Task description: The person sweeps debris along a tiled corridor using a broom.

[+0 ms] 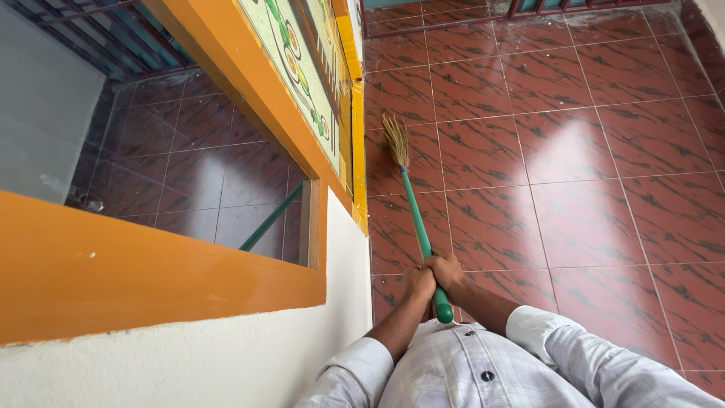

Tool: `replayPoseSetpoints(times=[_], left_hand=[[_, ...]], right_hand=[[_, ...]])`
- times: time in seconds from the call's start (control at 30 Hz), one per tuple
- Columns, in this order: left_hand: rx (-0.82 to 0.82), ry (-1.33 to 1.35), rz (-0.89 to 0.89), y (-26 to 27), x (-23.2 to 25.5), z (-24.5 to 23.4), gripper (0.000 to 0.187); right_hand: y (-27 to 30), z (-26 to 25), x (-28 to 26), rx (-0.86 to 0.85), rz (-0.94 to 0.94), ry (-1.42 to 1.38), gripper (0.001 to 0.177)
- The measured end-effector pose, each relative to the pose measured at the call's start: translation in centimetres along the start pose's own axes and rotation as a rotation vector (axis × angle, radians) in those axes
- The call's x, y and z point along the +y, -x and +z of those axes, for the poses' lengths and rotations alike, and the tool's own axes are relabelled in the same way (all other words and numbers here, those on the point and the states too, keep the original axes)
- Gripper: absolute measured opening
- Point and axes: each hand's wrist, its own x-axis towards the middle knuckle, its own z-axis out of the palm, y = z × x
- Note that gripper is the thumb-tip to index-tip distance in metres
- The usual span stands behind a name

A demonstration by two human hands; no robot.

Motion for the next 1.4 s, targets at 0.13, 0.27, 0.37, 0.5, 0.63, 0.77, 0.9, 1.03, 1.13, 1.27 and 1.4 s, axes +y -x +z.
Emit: replayPoseSetpoints(times=[0.13,0.27,0.37,0.5,0.63,0.77,0.9,1.03,1.13,1.27,1.4], left_hand=[[-0.106,0.173,-0.148,2.1,3.4,-0.3,0.028],[-0.128,0.236,-0.13,2.6,5.4,-0.6,0.024],[-0.082,0.114,-0.042,1.7,5.9,-0.5,0.026],[-0.052,0.103,-0.018,1.5,6.9,-0.7,0.024],[-0.033,0.118,-0.049,1.4,7.9,-1.0,0.025],[-0.026,0.124,-0.056,0.1,7.4,-1.1,0.023],[-0.028,0.126,-0.012,-1.8,5.9,-1.3,0.027],[-0.025,0.099,-0.045,-2.8,5.0,-1.8,0.026],[-0.052,0.104,-0.036,-3.8,4.4,-2.1,0.025],[-0.09,-0.004,-0.011,-4.5,3.9,-2.6,0.028],[-0.107,0.0,0.066,-4.4,3.6,-2.3,0.031]], right_hand=[[0.2,-0.7,-1.7,-0.016,-0.022,0.026,0.029],[-0.9,-0.6,-1.7,-0.01,-0.1,0.022,0.027],[-2.4,-0.7,-1.4,-0.044,-0.127,0.014,0.026],[-3.4,-0.7,-2.1,-0.145,-0.106,-0.056,0.026],[-3.2,-0.2,-3.8,-0.171,-0.067,-0.034,0.036],[-3.8,0.4,-4.4,-0.181,-0.007,-0.05,0.052],[-4.5,1.1,-3.9,-0.197,0.017,-0.069,0.056],[-5.3,2.0,-3.1,-0.097,-0.033,-0.015,0.063],[-6.0,2.4,-2.4,-0.051,-0.063,0.01,0.062],[-6.4,2.8,-1.6,0.009,-0.05,-0.003,0.065],[-6.3,2.6,-1.4,0.068,-0.124,0.028,0.063]])
